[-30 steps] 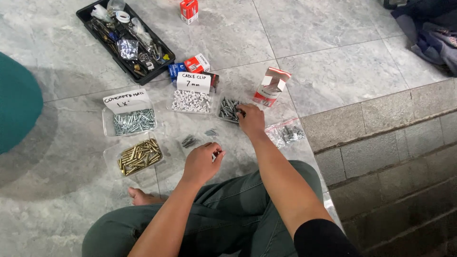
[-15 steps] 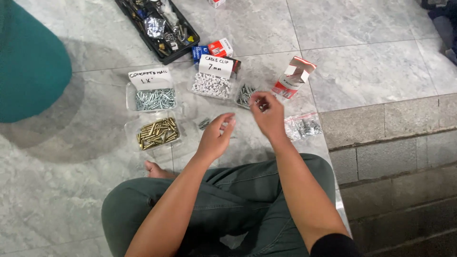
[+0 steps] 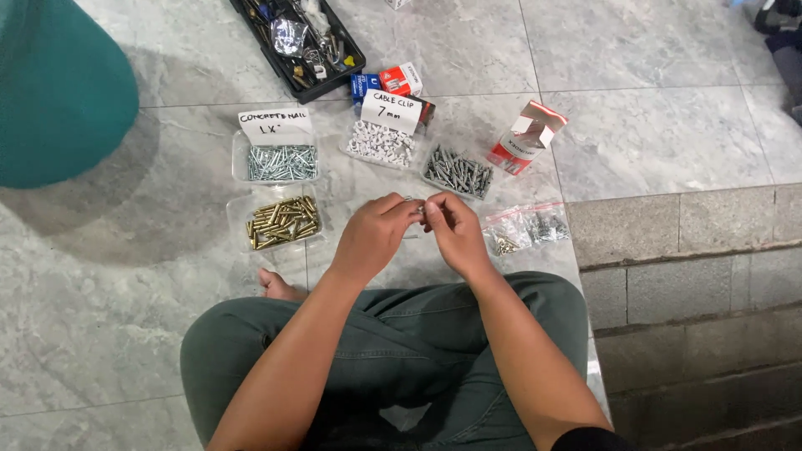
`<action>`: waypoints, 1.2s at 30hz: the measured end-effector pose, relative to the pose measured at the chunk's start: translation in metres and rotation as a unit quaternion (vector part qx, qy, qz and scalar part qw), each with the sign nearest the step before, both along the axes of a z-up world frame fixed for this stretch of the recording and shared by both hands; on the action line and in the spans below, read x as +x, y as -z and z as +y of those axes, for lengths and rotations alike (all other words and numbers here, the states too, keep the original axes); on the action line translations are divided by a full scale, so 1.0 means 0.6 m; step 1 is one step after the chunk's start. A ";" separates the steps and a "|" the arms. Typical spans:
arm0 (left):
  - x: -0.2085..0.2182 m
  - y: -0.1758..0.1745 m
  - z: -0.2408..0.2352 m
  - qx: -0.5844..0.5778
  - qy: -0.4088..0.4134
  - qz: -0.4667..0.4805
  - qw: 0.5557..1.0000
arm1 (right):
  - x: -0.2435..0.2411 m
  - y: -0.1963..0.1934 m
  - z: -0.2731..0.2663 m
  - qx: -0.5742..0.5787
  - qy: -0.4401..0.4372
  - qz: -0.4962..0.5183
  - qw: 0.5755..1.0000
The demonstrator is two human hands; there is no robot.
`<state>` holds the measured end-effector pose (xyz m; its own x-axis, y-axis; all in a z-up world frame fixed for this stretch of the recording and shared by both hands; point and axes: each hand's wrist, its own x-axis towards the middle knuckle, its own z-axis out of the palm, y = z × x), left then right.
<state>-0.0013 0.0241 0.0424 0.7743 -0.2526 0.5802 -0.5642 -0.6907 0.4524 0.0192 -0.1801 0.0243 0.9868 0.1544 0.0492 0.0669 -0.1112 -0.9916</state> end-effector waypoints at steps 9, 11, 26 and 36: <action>0.003 0.006 0.023 0.079 -0.050 -0.077 0.993 | 0.037 0.020 0.009 0.070 -0.052 0.100 0.991; 0.003 -0.001 0.026 0.052 -0.050 -0.073 0.995 | 0.037 0.015 0.011 0.078 -0.061 0.115 0.988; 0.006 -0.018 0.024 -0.070 -0.023 0.003 0.997 | 0.035 0.013 0.024 -0.017 0.015 -0.079 0.997; -0.012 -0.048 0.002 -0.344 -0.048 0.303 0.887 | 0.039 0.005 0.020 -0.038 -0.003 -0.199 0.979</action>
